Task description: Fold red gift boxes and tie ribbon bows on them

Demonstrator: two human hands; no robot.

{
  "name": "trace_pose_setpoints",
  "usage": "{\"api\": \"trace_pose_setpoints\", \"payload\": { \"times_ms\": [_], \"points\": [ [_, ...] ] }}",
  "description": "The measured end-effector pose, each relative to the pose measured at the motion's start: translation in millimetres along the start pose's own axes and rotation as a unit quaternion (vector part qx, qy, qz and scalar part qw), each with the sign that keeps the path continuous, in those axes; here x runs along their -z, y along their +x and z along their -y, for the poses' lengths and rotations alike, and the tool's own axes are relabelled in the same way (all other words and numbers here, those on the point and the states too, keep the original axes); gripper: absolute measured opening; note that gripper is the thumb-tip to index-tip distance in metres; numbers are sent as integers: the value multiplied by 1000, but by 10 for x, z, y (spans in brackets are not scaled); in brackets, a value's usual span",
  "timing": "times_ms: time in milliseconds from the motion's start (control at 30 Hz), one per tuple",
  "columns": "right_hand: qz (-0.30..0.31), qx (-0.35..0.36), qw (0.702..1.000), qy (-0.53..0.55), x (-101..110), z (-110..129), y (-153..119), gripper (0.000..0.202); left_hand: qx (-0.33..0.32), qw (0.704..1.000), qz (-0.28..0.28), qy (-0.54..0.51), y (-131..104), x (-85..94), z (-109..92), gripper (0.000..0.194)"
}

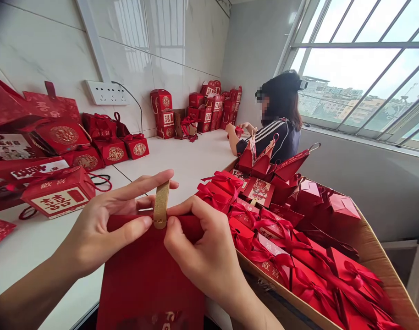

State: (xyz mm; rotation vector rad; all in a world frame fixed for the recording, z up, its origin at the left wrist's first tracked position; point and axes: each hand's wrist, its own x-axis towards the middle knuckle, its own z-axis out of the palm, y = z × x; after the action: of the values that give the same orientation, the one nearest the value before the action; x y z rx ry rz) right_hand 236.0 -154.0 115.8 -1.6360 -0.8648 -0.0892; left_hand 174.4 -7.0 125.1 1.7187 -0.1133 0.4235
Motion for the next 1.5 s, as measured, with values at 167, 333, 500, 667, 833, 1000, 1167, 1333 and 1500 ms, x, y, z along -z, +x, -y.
{"api": "trace_pose_setpoints", "payload": {
  "times_ms": [167, 333, 500, 667, 833, 1000, 1167, 1333, 1500],
  "points": [
    [-2, -20, 1000, -17, -10, 8, -3, 12, 4, 1000, -23, 17, -7, -23, -22, 57],
    [-4, -17, 1000, -12, -7, -32, 7, 11, 10, 999, -22, 30, -3, -37, -27, 57],
    [-1, -9, 1000, -15, 13, -50, -1, 11, 20, 999, -31, 30, 0, -47, -25, 57],
    [1, -13, 1000, -12, 13, -56, -6, 8, 25, 999, -23, 24, 4, -50, -27, 56],
    [0, -6, 1000, -11, 5, -73, -5, 9, 26, 999, -23, 22, 1, -54, -31, 53],
    [-8, -2, 1000, -14, 0, -64, -8, 8, 22, 999, -25, 38, -7, -61, -43, 51],
    [-11, -3, 1000, -6, 3, -81, 12, 8, 39, 999, -3, 23, 6, -16, -37, 55],
    [-87, -39, 995, 39, 46, -227, 34, 7, 57, 998, -17, 10, 74, 122, -15, 73],
    [-264, -44, 941, 207, 126, -460, 121, 11, 35, 996, -39, 74, 118, 233, 89, 85]
  ]
}}
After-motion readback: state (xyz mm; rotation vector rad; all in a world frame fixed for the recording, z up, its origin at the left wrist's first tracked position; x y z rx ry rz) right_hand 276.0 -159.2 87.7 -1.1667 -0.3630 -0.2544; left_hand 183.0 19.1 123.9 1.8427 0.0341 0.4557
